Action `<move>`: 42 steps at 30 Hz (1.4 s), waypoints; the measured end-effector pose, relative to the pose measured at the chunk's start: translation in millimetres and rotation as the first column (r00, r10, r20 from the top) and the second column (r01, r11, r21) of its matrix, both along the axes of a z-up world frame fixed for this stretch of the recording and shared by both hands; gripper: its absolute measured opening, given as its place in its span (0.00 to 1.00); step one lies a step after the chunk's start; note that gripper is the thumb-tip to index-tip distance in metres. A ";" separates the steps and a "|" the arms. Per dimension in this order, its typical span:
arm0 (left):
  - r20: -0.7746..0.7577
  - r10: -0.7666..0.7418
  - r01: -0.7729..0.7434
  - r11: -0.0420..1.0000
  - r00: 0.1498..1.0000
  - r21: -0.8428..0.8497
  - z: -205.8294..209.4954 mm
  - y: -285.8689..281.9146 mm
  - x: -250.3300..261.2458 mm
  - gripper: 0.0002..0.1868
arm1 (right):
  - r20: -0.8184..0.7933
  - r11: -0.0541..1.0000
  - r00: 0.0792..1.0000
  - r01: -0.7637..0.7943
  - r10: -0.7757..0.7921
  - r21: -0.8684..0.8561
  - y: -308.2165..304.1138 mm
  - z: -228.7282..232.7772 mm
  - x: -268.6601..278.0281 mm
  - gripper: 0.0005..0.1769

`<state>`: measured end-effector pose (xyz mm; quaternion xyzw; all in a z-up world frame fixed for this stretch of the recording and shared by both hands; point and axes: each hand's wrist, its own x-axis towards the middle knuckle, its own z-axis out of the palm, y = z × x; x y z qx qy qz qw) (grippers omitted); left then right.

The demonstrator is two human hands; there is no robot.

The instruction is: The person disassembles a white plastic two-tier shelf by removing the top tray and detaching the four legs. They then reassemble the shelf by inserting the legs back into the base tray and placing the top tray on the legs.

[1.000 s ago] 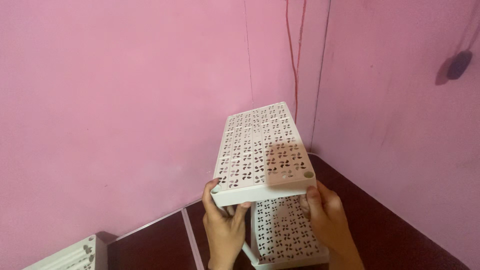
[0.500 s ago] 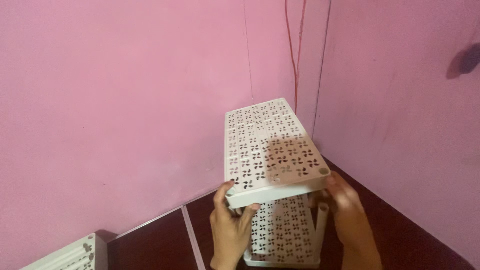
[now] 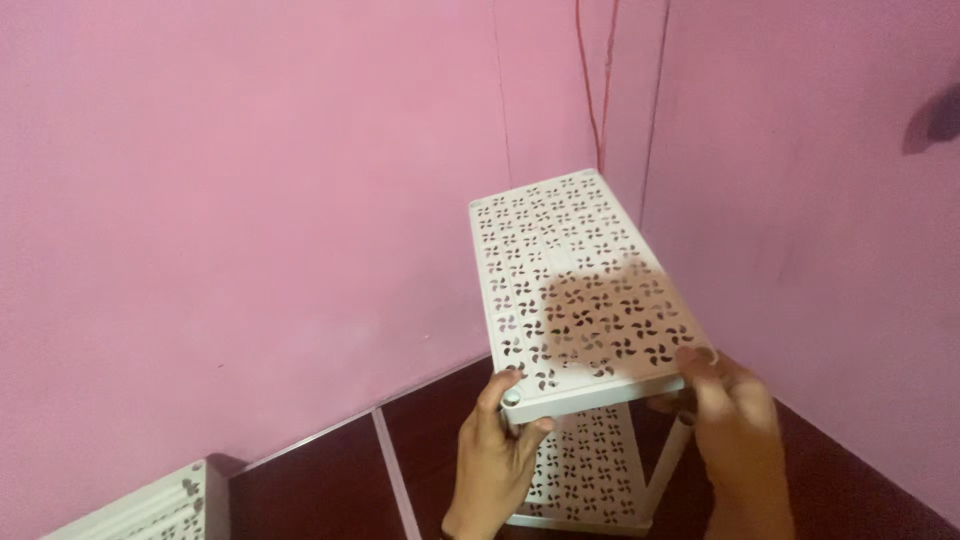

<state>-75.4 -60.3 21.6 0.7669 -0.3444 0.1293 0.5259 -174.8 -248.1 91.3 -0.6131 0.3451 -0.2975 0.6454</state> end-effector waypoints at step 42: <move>-0.262 0.635 -0.685 0.699 0.727 -0.205 -96.8 267.6 -8.8 0.33 | -0.264 0.166 0.857 -0.368 0.443 -0.915 171.1 -94.8 81.9 0.43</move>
